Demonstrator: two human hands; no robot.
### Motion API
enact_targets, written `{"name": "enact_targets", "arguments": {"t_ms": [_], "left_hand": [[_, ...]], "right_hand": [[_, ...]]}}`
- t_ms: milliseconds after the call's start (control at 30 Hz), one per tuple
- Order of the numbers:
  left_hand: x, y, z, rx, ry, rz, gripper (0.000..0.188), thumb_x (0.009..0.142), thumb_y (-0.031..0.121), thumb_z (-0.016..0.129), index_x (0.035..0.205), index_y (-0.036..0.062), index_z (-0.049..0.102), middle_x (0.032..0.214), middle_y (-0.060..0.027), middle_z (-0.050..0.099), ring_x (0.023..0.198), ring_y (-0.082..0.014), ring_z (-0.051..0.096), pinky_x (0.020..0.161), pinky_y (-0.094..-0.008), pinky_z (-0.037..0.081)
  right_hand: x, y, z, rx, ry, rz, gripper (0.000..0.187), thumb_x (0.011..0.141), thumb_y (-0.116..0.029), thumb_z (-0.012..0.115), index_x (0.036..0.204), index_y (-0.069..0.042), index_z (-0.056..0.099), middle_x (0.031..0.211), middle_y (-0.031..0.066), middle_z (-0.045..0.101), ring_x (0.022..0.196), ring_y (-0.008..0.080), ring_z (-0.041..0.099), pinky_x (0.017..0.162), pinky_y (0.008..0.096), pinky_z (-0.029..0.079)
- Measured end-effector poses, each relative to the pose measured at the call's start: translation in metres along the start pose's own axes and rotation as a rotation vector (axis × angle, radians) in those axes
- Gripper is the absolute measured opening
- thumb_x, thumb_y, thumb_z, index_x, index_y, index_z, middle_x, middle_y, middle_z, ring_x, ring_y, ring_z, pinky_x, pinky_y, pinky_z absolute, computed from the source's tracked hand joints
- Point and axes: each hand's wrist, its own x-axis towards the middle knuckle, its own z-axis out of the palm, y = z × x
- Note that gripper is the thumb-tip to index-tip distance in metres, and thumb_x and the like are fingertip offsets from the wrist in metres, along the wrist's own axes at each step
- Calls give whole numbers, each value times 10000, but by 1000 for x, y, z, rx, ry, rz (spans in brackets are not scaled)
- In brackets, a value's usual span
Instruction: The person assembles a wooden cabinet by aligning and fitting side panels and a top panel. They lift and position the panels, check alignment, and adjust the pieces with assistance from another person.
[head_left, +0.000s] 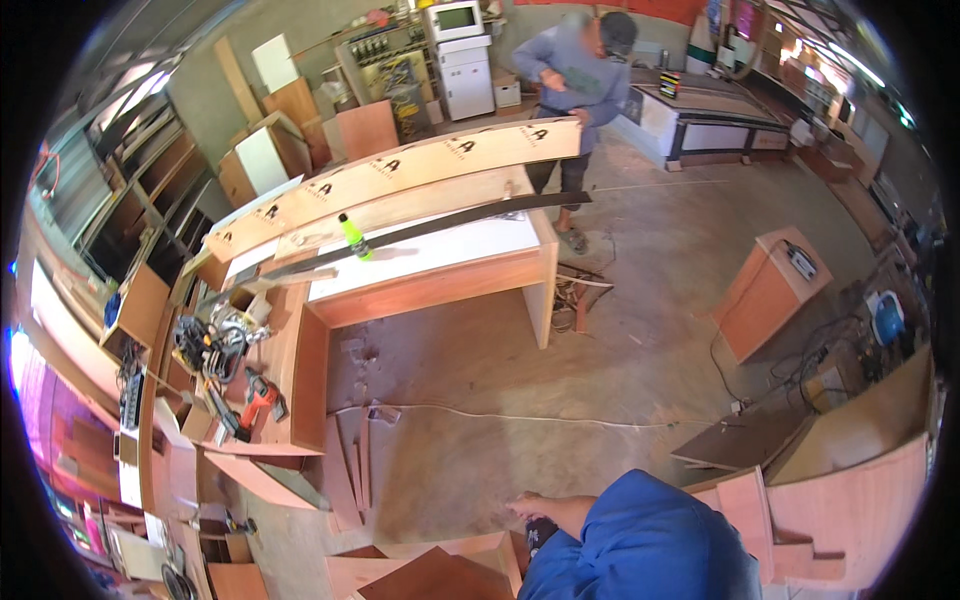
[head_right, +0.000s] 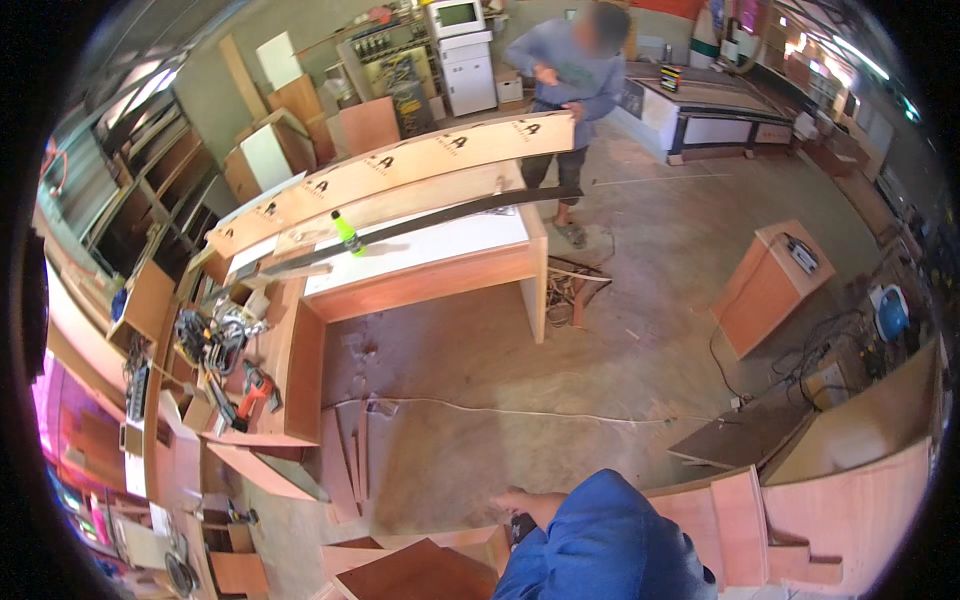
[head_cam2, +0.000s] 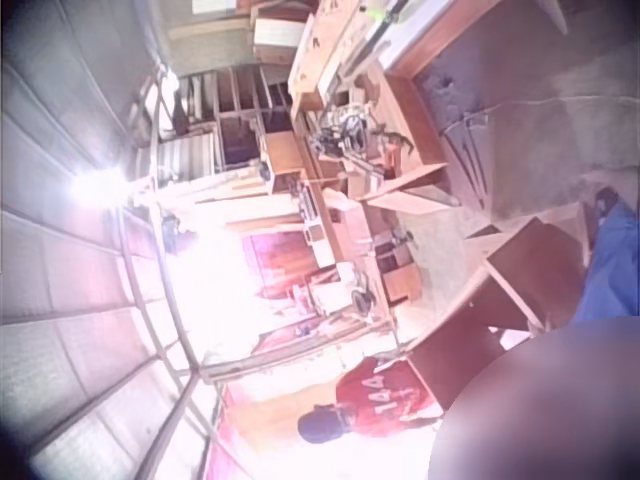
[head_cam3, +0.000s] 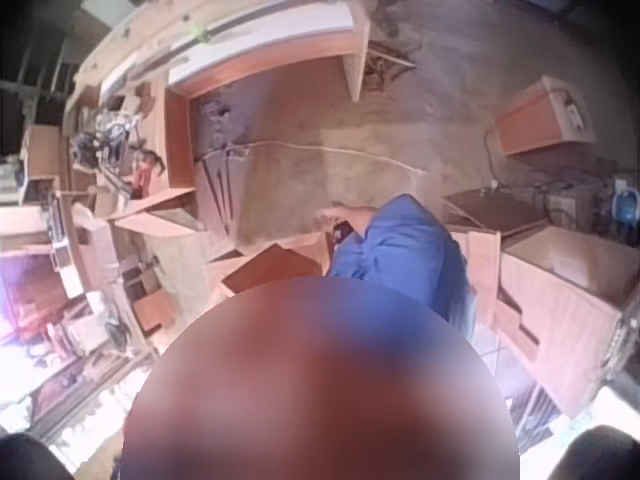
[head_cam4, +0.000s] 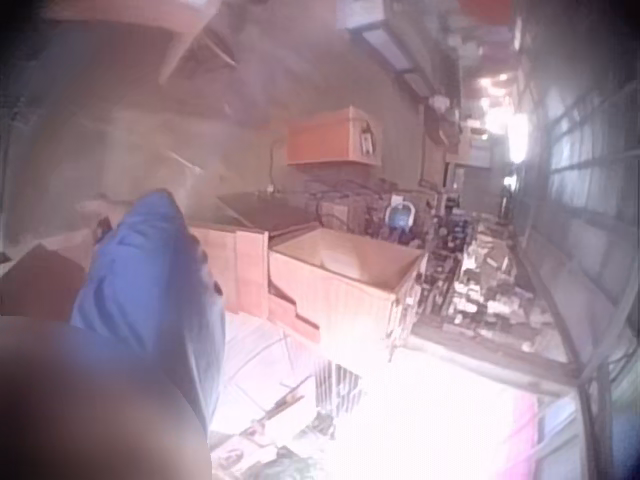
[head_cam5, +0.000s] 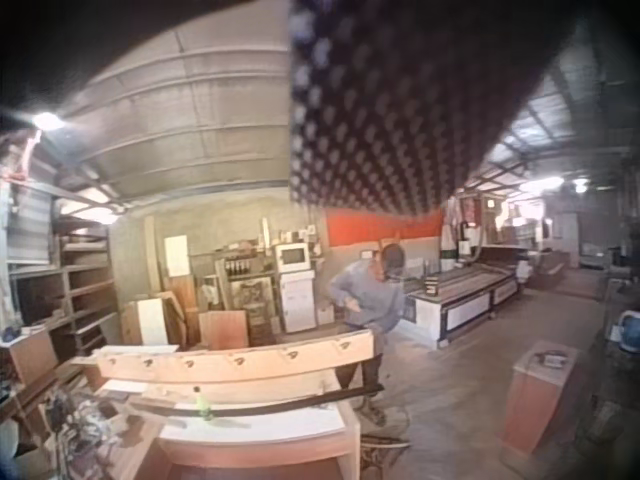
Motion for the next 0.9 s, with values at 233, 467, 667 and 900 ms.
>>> {"name": "enact_targets", "arguments": {"t_ms": [233,467,667,900], "left_hand": [[2,20,5,-136,8,82,341,1048,252,706,1254,-17,668,1153,-169,759,914,-372,746,734,-427,611],[-7,12,16,-267,40,81,344,1045,231,713,1266,-27,657,1146,-165,755,913,-348,743,740,-410,614],[-19,5,16,-383,84,68,348,1042,212,719,1276,-36,648,1141,-162,752,911,-327,741,746,-396,617],[-31,-8,21,-511,129,41,355,1039,191,726,1288,-46,637,1134,-159,748,910,-303,739,753,-379,620]], "right_hand": [[-49,27,-33,-319,156,83,420,990,-505,657,790,-156,778,644,20,692,555,202,672,526,366,540],[-136,-75,29,-554,-89,-568,537,983,-552,698,1127,-39,761,1016,157,791,969,305,764,859,411,595],[-287,-161,137,-423,-207,-1527,583,1010,-532,686,1252,-2,676,1025,172,721,1072,356,701,963,492,550],[-361,-179,197,-611,-469,-1767,513,1012,-495,680,1203,-19,684,1004,165,717,1060,355,696,983,496,530]]}}
